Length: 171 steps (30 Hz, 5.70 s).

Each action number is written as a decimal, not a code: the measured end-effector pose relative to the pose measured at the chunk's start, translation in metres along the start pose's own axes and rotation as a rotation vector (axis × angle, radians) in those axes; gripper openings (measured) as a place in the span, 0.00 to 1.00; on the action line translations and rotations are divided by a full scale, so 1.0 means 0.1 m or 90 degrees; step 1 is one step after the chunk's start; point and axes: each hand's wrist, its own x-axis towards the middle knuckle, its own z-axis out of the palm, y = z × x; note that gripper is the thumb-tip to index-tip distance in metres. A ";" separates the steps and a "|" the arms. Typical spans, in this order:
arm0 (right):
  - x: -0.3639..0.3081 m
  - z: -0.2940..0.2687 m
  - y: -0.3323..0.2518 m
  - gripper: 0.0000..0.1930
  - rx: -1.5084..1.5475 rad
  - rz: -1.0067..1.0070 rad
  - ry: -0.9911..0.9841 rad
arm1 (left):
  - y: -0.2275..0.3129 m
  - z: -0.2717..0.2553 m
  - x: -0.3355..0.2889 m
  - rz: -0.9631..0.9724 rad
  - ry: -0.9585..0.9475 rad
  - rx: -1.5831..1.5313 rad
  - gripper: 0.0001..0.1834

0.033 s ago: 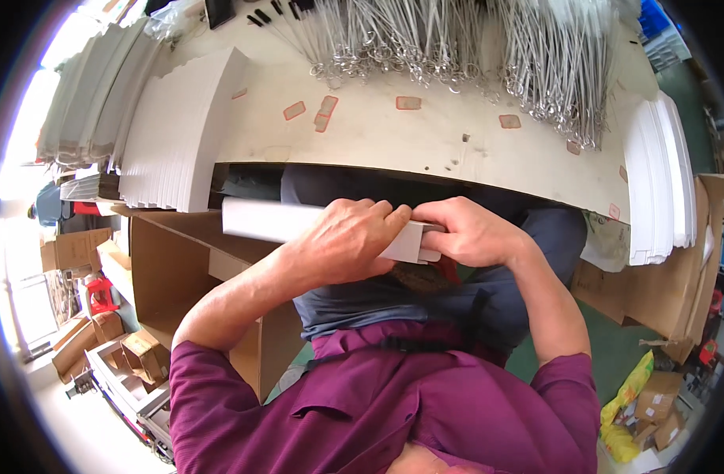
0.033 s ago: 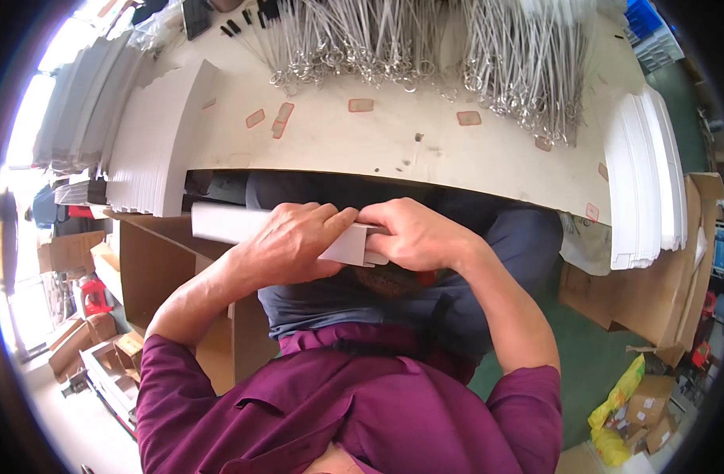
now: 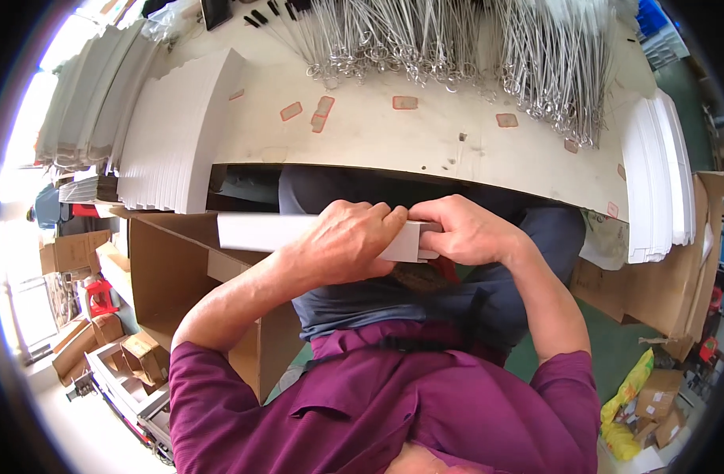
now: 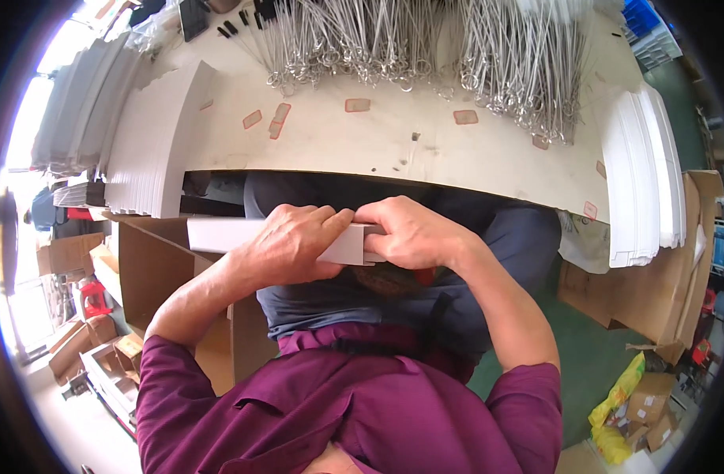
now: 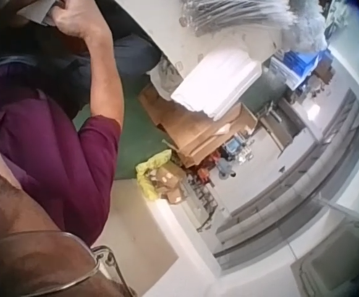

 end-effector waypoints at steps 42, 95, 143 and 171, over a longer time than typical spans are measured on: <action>0.06 0.46 0.69 0.09 0.232 -0.205 0.463 | -0.01 0.52 0.00 -0.157 0.212 -0.174 0.28; 0.01 0.44 0.60 0.06 0.071 -0.164 0.553 | 0.04 0.69 -0.07 -0.094 0.232 -0.131 0.30; -0.01 0.81 0.82 0.15 0.255 -0.200 0.488 | 0.07 0.53 -0.01 -0.167 0.162 -0.350 0.39; 0.13 1.10 0.65 0.07 0.370 -0.172 0.565 | 0.14 0.74 0.04 -0.138 0.207 -0.278 0.34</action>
